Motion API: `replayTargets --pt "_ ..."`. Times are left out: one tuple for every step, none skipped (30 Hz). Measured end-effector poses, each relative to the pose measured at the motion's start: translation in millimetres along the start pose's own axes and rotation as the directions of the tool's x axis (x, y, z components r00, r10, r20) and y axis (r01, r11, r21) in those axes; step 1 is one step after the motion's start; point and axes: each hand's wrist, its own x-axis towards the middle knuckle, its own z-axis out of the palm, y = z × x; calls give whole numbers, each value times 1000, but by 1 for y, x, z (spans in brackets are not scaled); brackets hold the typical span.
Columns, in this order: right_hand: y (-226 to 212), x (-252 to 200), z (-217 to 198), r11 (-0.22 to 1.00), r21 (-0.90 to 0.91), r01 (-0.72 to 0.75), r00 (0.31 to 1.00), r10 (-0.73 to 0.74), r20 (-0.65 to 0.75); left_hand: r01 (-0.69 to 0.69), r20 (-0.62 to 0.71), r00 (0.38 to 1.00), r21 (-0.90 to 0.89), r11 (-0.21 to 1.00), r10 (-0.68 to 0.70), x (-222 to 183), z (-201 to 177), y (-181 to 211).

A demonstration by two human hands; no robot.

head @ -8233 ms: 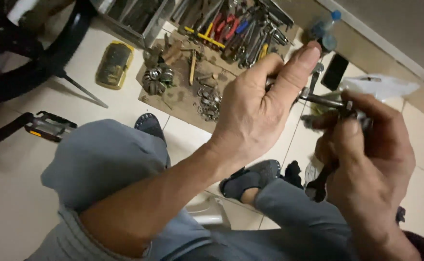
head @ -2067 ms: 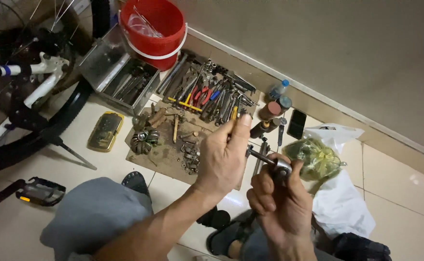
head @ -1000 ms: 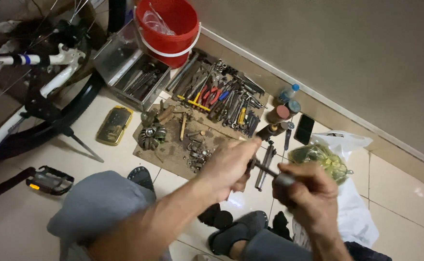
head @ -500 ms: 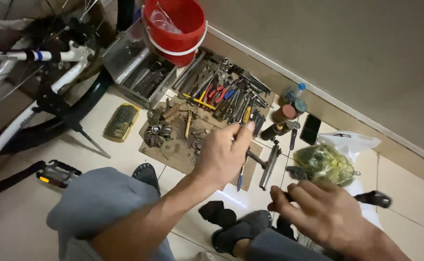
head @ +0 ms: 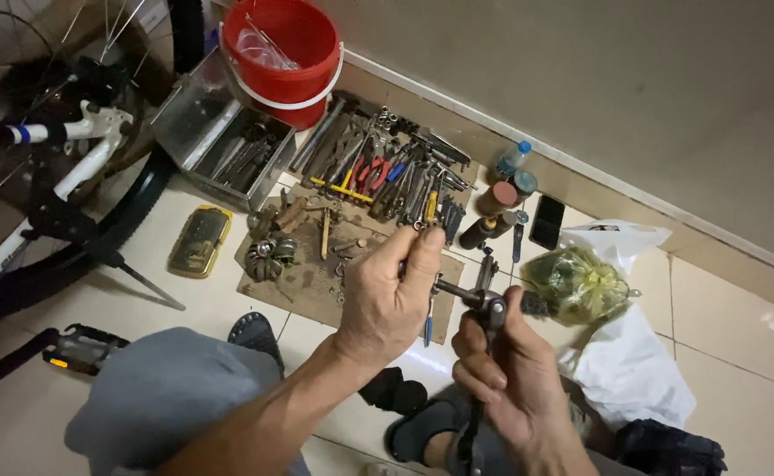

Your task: Assembling a bicycle axle by threading bearings and nuts onto the shaft and tightening them with a wrench.

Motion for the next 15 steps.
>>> replayTargets --pt "0 -2 0 1000 -1 1 1000 -1 0 -1 0 1000 -1 1000 1 -1 1 -2" --pt "1 -4 1 999 36 -20 999 19 41 -44 0 999 -18 999 44 -2 0 -4" --pt "1 -5 2 996 72 -43 996 37 82 -87 0 996 -35 996 87 -3 0 -6" --pt "0 -7 6 996 71 -45 996 39 84 -87 -2 996 -34 996 87 -3 -1 -5" --pt "-1 -8 9 995 92 -43 990 30 141 -99 6 995 -65 993 99 -2 -2 -4" --pt "-2 -10 13 993 114 -42 981 19 196 -110 15 994 -97 989 112 -2 -3 -2" --pt "-3 -10 13 993 113 -44 981 21 195 -108 14 994 -96 989 110 -4 -3 -1" --pt "-5 -10 14 999 22 46 980 -49 193 -2 17 1000 -133 991 4 -5 -2 0" --pt "-6 -11 14 988 -69 135 973 -119 198 104 24 995 -169 980 -101 -6 -1 1" --pt "-7 -10 16 988 -70 136 973 -120 198 103 24 995 -171 980 -100 -3 -3 3" --pt "-7 -9 17 949 -162 272 943 -229 241 305 148 949 -195 932 -279 0 -4 5" --pt "-7 -8 19 883 -245 400 899 -325 294 497 272 855 -192 846 -441 2 -6 7" --pt "-16 -10 12 883 -248 398 899 -324 294 498 272 855 -194 845 -442 8 -11 10" --pt "-24 -11 6 538 -650 537 842 -397 366 762 427 626 -157 628 -652 14 -15 12" --pt "-32 -13 0 28 -852 522 781 -417 465 936 553 324 -69 345 -768 20 -20 14"
